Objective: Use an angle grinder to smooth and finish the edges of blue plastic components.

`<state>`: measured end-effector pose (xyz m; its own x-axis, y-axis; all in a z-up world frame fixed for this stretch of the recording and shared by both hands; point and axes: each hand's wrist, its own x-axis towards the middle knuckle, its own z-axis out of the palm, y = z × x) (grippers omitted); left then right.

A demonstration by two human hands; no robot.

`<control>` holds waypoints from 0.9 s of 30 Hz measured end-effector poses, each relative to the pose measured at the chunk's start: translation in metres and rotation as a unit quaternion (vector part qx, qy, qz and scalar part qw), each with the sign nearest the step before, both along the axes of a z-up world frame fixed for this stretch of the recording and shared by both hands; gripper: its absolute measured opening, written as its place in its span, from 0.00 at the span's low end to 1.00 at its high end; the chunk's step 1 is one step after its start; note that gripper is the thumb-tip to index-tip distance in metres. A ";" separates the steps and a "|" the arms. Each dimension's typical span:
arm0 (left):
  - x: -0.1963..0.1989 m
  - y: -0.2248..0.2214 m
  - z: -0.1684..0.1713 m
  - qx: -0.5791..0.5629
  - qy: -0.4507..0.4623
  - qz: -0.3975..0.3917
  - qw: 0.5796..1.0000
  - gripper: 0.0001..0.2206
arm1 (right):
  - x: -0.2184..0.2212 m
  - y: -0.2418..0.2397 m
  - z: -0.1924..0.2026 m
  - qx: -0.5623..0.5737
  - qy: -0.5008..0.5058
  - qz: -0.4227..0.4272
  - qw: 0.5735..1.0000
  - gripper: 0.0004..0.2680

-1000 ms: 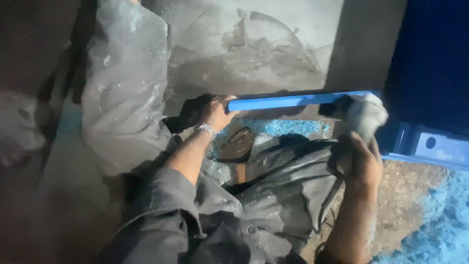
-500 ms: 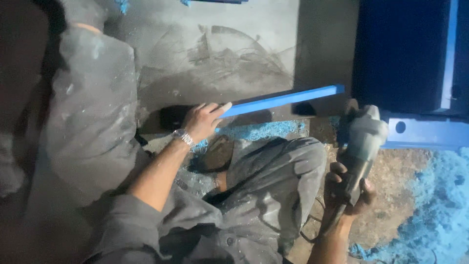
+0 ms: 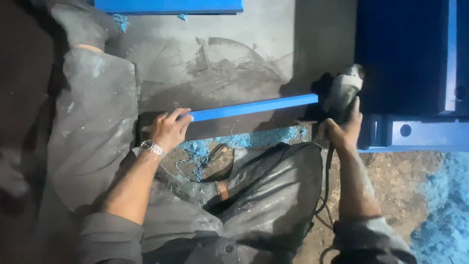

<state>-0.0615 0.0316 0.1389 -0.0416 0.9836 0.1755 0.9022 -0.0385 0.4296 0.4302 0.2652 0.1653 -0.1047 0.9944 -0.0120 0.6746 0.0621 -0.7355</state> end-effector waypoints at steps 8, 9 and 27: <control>0.015 0.009 0.011 -0.025 -0.004 0.025 0.999 0.12 | 0.010 0.030 -0.078 0.036 -0.276 -0.009 0.960 0.39; 0.019 0.012 0.012 -0.061 0.003 0.042 0.997 0.14 | 0.005 0.030 -0.075 0.069 -0.305 0.004 0.950 0.39; -0.042 0.019 -0.004 -0.317 -0.198 0.101 0.922 0.27 | 0.028 0.039 -0.122 0.069 -0.311 0.050 0.947 0.29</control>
<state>-0.1034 0.0506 0.1348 -0.1733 0.8478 -0.5013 0.6310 0.4864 0.6044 0.4583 0.3040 0.0433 -0.2143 0.9764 0.0259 0.9601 0.2155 -0.1785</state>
